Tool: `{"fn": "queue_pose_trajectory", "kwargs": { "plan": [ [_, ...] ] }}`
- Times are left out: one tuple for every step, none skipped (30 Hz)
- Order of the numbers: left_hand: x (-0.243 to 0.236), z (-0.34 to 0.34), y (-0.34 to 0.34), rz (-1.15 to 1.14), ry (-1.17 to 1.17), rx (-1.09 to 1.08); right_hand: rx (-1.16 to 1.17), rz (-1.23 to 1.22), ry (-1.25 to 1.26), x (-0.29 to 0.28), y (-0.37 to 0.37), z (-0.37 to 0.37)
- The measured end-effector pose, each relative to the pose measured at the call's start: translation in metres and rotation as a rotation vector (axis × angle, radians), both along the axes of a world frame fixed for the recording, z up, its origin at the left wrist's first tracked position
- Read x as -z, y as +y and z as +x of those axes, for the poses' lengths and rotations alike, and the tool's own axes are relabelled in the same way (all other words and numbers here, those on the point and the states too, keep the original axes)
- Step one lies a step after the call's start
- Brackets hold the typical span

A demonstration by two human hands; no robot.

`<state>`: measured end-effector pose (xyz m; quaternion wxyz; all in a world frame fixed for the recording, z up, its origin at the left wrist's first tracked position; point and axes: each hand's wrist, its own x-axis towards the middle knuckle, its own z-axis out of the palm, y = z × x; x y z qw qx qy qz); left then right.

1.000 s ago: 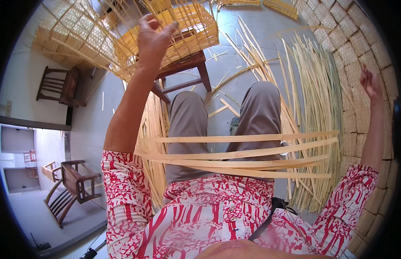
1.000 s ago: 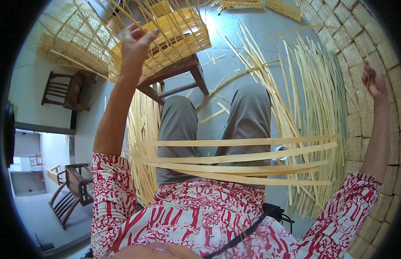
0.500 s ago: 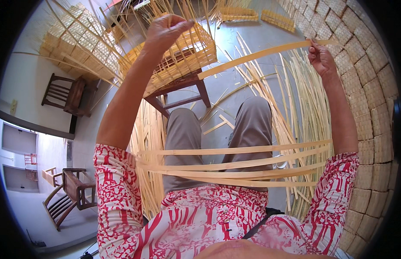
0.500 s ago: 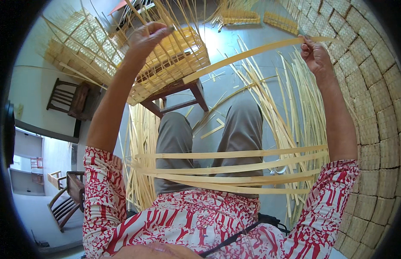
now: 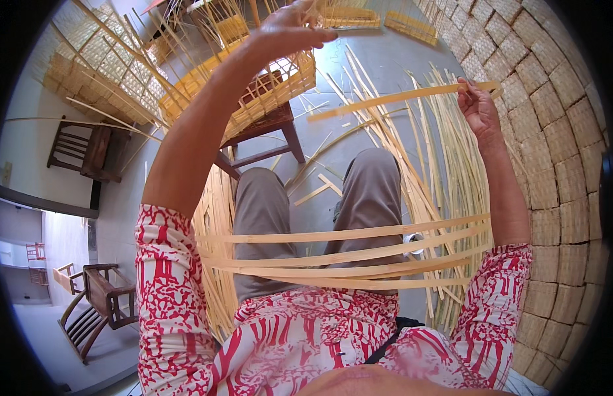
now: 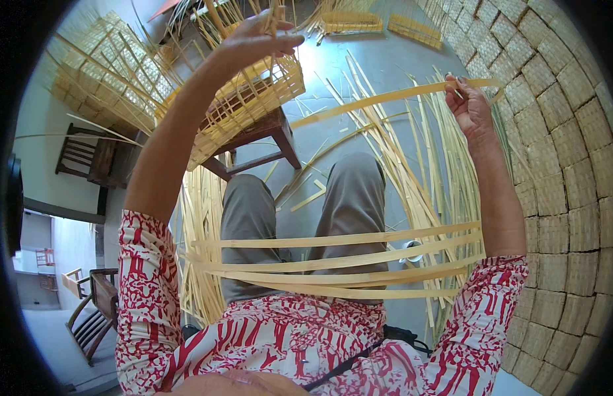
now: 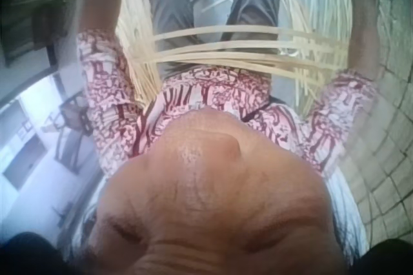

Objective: The person weaves a basket by hand, interlacing thin bamboo strips through a pre-formed frame resting on a small wooden stool. The person repeatedly pulls strips through the weave and adjusts the tension to maintain the basket's shape.

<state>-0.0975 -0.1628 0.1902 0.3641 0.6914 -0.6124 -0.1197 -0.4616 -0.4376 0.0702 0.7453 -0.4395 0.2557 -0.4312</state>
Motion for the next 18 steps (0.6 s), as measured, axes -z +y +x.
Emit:
{"fn": "queue_pose_trajectory", "kwargs": {
  "plan": [
    [0.0,0.0,-0.009,0.041,0.038,-0.056,0.015,0.036,-0.015,0.002,0.0,-0.003],
    [-0.005,0.004,-0.013,0.08,0.062,-0.13,0.012,0.072,-0.046,0.004,0.0,0.002],
    [-0.01,0.011,-0.021,0.118,0.089,-0.193,0.019,0.106,-0.073,0.006,-0.001,0.004],
    [-0.011,0.02,-0.03,0.171,0.122,-0.218,0.032,0.099,-0.116,0.009,-0.001,0.005],
    [-0.007,0.024,-0.038,0.179,0.132,-0.191,0.047,0.112,-0.111,0.009,0.0,0.0],
    [-0.002,0.029,-0.045,0.187,0.141,-0.165,0.059,0.125,-0.107,0.009,0.0,-0.004],
    [0.001,0.034,-0.05,0.195,0.15,-0.143,0.069,0.139,-0.104,0.009,-0.001,-0.006],
    [0.004,0.036,-0.05,0.199,0.105,-0.073,0.067,0.138,-0.135,0.011,-0.001,-0.01],
    [0.013,0.039,-0.052,0.098,-0.108,-0.046,0.062,0.139,-0.166,0.011,-0.001,-0.012],
    [0.025,0.04,-0.053,-0.002,-0.321,-0.021,0.053,0.14,-0.198,0.013,-0.001,-0.013],
    [0.033,0.041,-0.053,-0.104,-0.533,-0.004,0.047,0.182,-0.215,0.017,-0.005,-0.016],
    [0.032,0.027,-0.049,-0.079,-0.623,-0.035,0.046,0.215,-0.228,0.021,-0.015,-0.028],
    [0.036,0.034,-0.05,-0.09,-0.845,-0.021,0.026,0.244,-0.245,0.022,-0.024,-0.031],
    [0.035,0.033,-0.046,-0.125,-0.782,0.029,0.075,0.24,-0.237,0.025,-0.034,-0.043],
    [0.032,0.033,-0.038,-0.16,-0.721,0.071,0.118,0.234,-0.231,0.027,-0.039,-0.05],
    [0.029,0.04,-0.028,-0.223,-0.774,0.066,0.123,0.238,-0.24,0.026,-0.038,-0.049],
    [0.025,0.052,-0.016,-0.247,-0.799,0.097,0.13,0.238,-0.249,0.022,-0.038,-0.046],
    [0.024,0.065,-0.006,-0.27,-0.823,0.136,0.199,0.24,-0.259,0.017,-0.037,-0.038]
  ]
}}
